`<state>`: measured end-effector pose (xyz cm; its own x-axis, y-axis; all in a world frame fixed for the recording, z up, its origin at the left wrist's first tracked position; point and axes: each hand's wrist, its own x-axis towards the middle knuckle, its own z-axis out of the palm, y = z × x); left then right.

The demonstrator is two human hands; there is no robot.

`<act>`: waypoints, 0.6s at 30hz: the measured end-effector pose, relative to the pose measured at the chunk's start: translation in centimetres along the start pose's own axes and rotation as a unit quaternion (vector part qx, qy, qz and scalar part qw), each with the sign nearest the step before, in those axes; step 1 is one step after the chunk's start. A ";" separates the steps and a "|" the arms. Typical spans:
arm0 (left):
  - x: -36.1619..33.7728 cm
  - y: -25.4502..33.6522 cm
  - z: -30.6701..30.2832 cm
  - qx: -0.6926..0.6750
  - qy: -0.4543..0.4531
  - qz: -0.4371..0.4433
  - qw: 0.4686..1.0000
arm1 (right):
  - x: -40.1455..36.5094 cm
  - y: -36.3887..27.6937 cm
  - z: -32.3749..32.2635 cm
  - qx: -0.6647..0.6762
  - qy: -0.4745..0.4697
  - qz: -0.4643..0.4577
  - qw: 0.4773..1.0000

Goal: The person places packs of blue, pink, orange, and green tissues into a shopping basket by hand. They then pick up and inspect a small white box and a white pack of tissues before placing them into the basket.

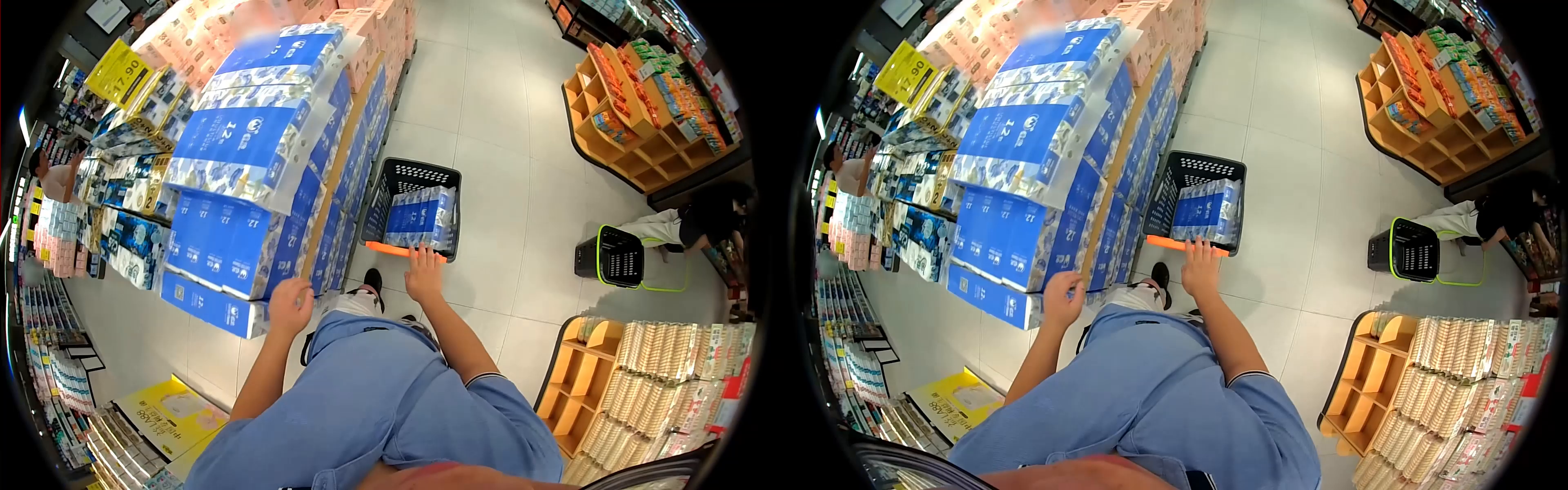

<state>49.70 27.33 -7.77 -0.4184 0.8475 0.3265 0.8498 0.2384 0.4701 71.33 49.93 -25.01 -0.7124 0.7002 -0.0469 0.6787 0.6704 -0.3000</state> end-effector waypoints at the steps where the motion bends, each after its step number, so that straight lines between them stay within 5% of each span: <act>1: 0.1 -0.5 1.7 -0.006 -0.002 0.003 1.000 | 0.7 0.2 -0.2 -0.021 -0.023 0.009 0.999; 3: 0.0 -2.2 6.2 -0.121 -0.233 -0.229 0.937 | 2.4 0.6 -0.4 -0.060 -0.047 0.023 0.997; 5: -2.0 -8.6 11.6 -0.074 -0.408 -0.215 0.884 | 4.4 0.6 -1.0 -0.152 -0.108 0.031 0.982; 6: -2.5 -10.7 13.7 -0.076 -0.418 -0.198 0.883 | 5.6 0.7 -1.3 -0.166 -0.144 0.036 0.975; 8: -1.8 -13.8 17.1 -0.114 -0.423 -0.389 0.810 | 8.2 1.1 -1.7 -0.174 -0.142 0.054 0.973; 12: 4.5 -16.5 20.8 -0.132 -0.467 -0.402 0.776 | 13.1 2.5 -2.9 -0.170 -0.142 0.041 0.974; 18: 16.4 -16.9 23.9 0.025 -0.502 -0.258 0.825 | 21.1 5.3 -5.1 -0.122 -0.151 0.088 0.977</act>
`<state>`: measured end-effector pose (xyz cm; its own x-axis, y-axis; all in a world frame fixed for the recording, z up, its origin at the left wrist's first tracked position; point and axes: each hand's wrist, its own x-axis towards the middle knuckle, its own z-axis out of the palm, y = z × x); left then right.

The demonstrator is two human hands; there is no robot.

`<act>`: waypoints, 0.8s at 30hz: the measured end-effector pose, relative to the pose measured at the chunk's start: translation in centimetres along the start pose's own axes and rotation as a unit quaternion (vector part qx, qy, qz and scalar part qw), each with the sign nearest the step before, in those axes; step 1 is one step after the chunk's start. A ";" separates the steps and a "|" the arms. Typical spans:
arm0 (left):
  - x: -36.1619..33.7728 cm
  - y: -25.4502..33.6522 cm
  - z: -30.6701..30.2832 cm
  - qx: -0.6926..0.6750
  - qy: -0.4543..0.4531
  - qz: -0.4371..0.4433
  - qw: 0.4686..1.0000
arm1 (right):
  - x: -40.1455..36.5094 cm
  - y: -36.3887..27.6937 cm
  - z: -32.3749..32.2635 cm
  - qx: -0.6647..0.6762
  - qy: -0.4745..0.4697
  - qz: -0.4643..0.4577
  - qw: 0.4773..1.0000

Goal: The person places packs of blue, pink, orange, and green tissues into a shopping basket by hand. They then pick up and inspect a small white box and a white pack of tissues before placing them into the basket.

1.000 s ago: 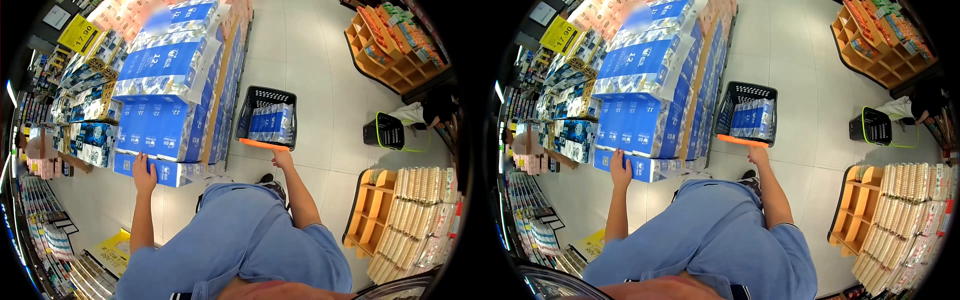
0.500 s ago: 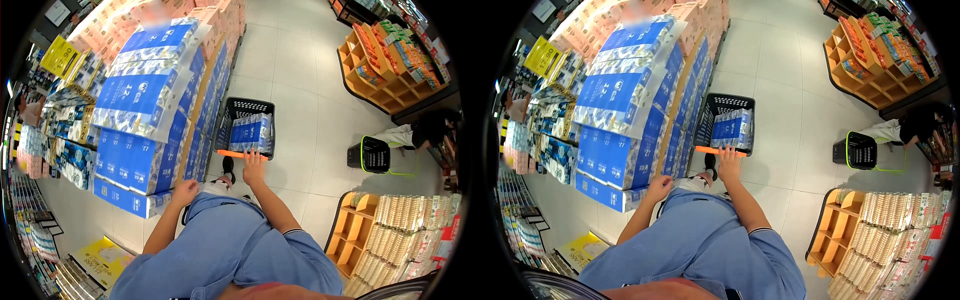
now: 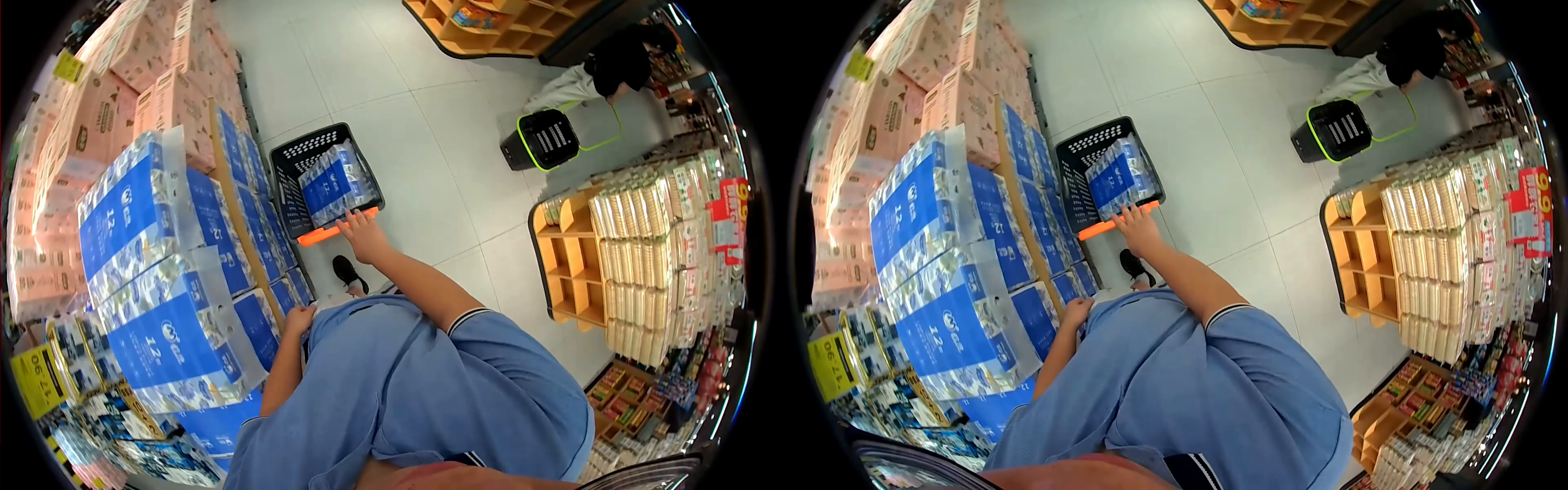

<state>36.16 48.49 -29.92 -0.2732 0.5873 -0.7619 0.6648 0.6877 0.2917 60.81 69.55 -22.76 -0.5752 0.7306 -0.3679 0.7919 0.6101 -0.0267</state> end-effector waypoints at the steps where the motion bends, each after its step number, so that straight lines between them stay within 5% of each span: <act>1: 1.5 -0.7 0.0 0.011 -0.012 0.007 1.000 | 1.2 0.5 -0.2 0.044 0.004 -0.002 0.999; 3: 3.6 -0.5 -0.7 -0.178 -0.027 -0.010 0.984 | 3.3 1.2 -0.3 0.088 0.011 0.007 0.996; 6: 3.7 1.5 -2.4 -0.252 -0.008 -0.077 0.965 | 6.4 1.8 -0.1 0.098 0.005 0.010 0.995; 18: 7.8 4.0 -7.5 -0.121 -0.007 -0.005 0.993 | 15.6 5.2 -3.8 0.044 -0.009 0.003 0.999; 24: 9.4 9.2 -11.1 -0.034 0.010 -0.067 0.997 | 23.0 9.2 -6.2 0.043 -0.001 -0.050 0.998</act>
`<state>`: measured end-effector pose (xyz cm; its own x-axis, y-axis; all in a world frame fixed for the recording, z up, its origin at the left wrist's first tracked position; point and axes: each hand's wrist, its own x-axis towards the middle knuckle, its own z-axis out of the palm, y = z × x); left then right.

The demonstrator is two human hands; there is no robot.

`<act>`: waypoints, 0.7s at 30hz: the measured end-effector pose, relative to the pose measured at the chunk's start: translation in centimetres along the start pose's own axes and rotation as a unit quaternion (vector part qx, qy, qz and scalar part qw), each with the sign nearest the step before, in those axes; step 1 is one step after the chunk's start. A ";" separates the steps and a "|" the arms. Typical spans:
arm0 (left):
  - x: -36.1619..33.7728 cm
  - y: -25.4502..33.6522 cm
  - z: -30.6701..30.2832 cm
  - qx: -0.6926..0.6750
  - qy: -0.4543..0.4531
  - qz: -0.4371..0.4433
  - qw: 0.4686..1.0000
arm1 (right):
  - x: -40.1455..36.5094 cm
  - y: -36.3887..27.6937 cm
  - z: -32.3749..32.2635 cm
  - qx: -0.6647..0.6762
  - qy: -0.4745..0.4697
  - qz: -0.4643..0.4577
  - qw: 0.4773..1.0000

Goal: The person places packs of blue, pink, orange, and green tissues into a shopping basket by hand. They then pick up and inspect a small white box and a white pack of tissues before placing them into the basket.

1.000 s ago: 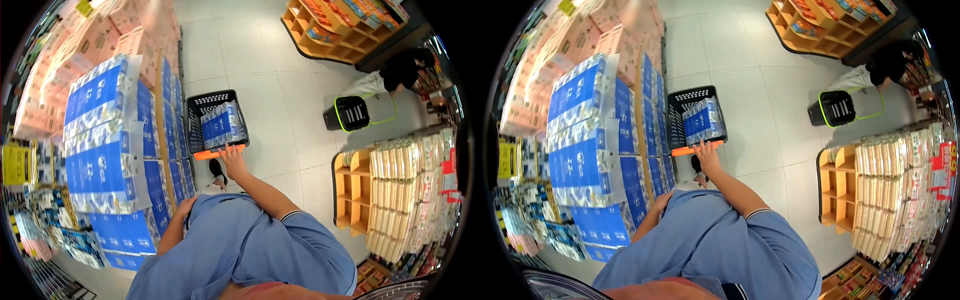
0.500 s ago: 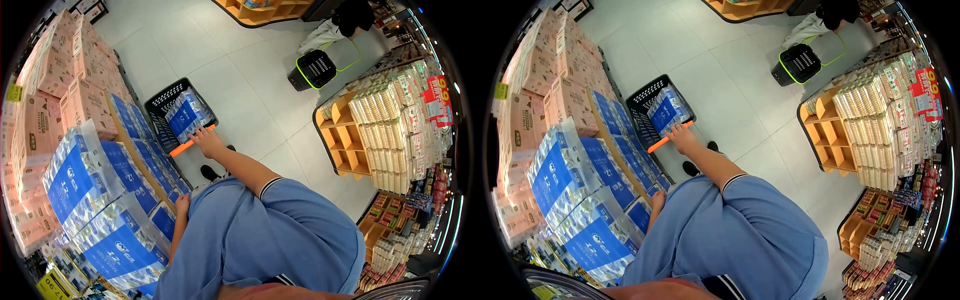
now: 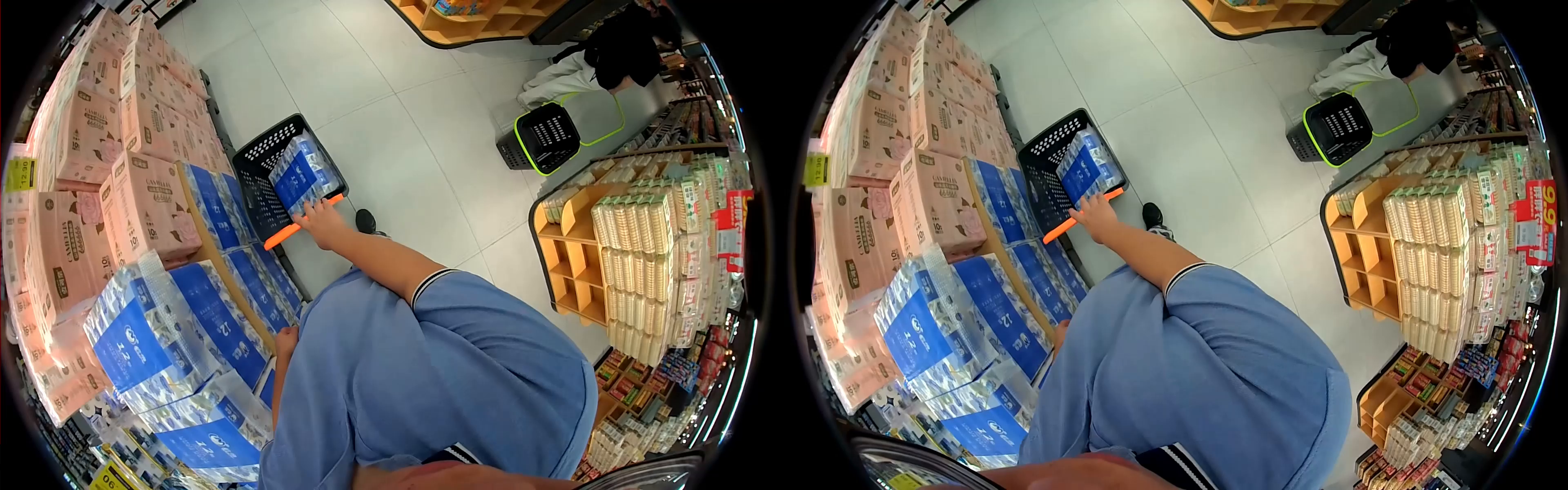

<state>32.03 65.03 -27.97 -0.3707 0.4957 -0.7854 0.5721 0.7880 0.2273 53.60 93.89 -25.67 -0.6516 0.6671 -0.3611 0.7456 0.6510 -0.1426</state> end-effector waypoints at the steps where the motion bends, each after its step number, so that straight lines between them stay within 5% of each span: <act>1: 0.1 0.1 -0.1 -0.021 0.009 -0.013 1.000 | 1.0 0.7 -1.0 -0.002 -0.030 -0.012 0.999; 7: 3.3 -0.1 2.4 -0.196 0.052 0.017 0.979 | 7.9 3.8 -2.8 0.003 -0.033 -0.024 0.999; 12: 1.8 6.0 0.2 -0.542 0.166 -0.089 0.819 | 12.8 5.1 -4.1 0.008 -0.008 0.013 1.000; 14: 2.6 7.0 -1.2 -0.575 0.218 -0.073 0.785 | 14.4 6.5 -4.5 -0.011 0.054 -0.023 0.998; 17: 2.9 13.0 -7.7 -0.597 0.300 -0.090 0.739 | 17.4 8.4 -8.4 0.000 -0.030 -0.065 0.997; 21: 8.4 15.2 -14.7 -0.629 0.407 -0.044 0.662 | 21.8 10.0 -8.5 -0.060 -0.025 -0.108 0.992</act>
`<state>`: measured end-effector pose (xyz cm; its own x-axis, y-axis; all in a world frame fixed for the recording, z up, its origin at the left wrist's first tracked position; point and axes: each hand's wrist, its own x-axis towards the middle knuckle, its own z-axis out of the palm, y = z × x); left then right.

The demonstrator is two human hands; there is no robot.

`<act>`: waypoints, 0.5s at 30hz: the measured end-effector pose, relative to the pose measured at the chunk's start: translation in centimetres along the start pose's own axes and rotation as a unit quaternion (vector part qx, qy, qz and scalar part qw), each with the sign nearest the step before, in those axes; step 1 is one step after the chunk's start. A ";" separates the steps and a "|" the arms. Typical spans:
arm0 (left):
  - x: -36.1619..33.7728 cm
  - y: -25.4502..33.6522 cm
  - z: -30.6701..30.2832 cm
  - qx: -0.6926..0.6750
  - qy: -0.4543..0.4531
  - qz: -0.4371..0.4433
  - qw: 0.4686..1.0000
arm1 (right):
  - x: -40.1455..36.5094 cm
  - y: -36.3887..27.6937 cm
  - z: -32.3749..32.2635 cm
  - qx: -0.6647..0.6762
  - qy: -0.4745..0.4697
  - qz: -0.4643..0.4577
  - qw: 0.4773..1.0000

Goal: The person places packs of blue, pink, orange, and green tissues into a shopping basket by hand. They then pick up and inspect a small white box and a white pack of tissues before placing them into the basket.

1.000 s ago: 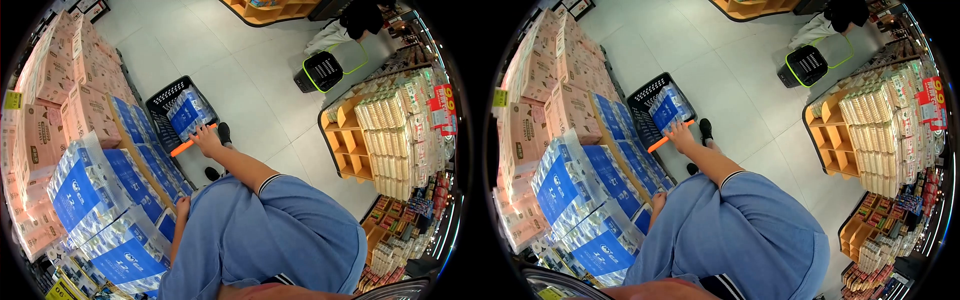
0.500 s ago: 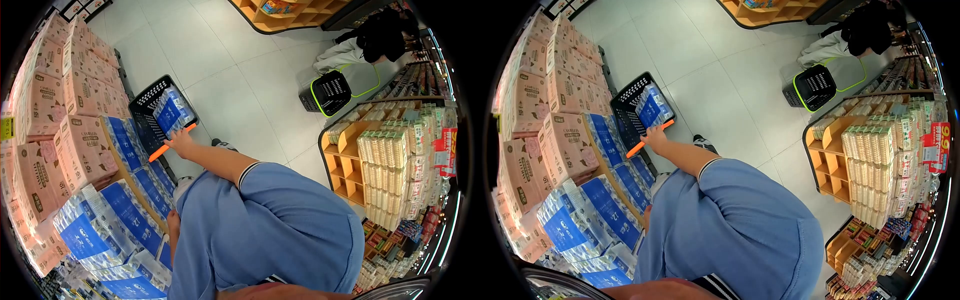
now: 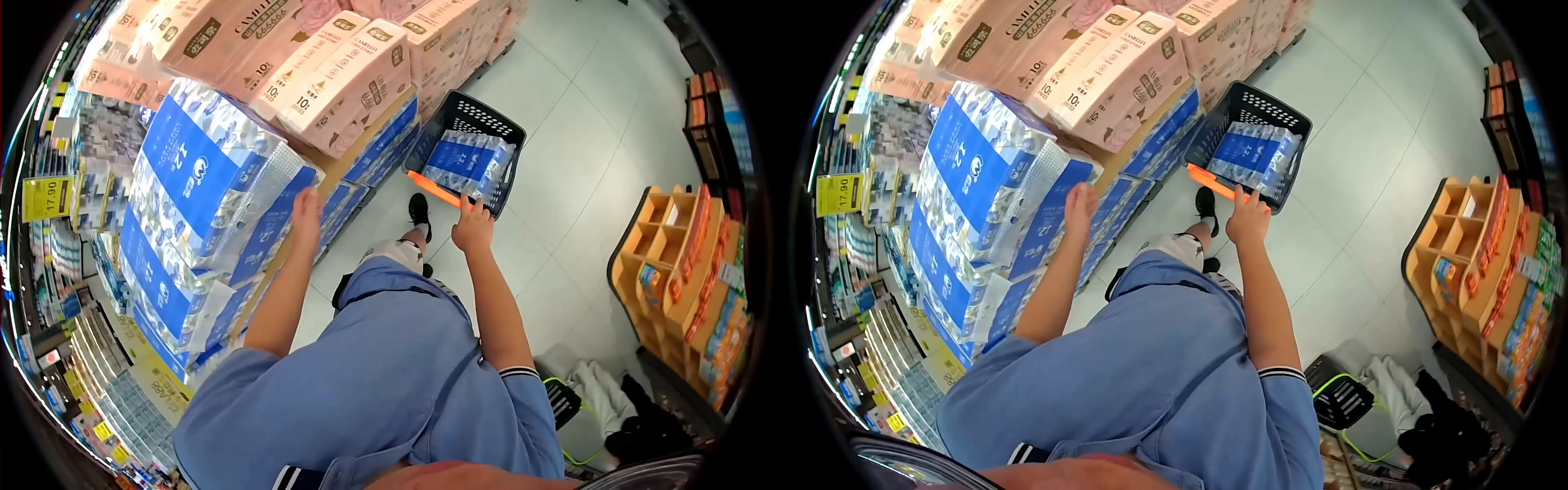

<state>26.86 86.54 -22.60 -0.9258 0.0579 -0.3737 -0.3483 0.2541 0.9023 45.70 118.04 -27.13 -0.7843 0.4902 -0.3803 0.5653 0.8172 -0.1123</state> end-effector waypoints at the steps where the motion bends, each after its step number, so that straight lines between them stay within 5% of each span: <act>1: 0.7 1.1 1.7 -0.010 0.004 -0.009 1.000 | 0.6 0.7 -0.4 -0.002 -0.014 0.000 1.000; 8: 7.0 7.1 8.2 -0.206 0.168 -0.055 0.963 | 5.7 3.4 -3.2 -0.012 -0.137 -0.030 0.990; 12: 8.5 7.6 9.3 -0.145 0.175 0.079 0.971 | 6.7 4.2 -4.3 -0.004 -0.119 -0.059 0.991; 14: 9.3 7.8 9.1 0.107 0.207 0.161 0.959 | 7.7 4.4 -5.6 0.007 -0.109 -0.067 0.992; 15: 10.6 6.6 9.0 0.005 0.201 0.193 0.960 | 8.9 4.8 -6.1 0.053 -0.075 -0.110 0.990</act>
<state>16.01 97.53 -22.52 -0.9684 -0.2275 0.1026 0.0313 0.2972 0.9543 39.86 128.20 -25.51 -0.8495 0.2468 -0.4664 0.4142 0.8594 -0.2997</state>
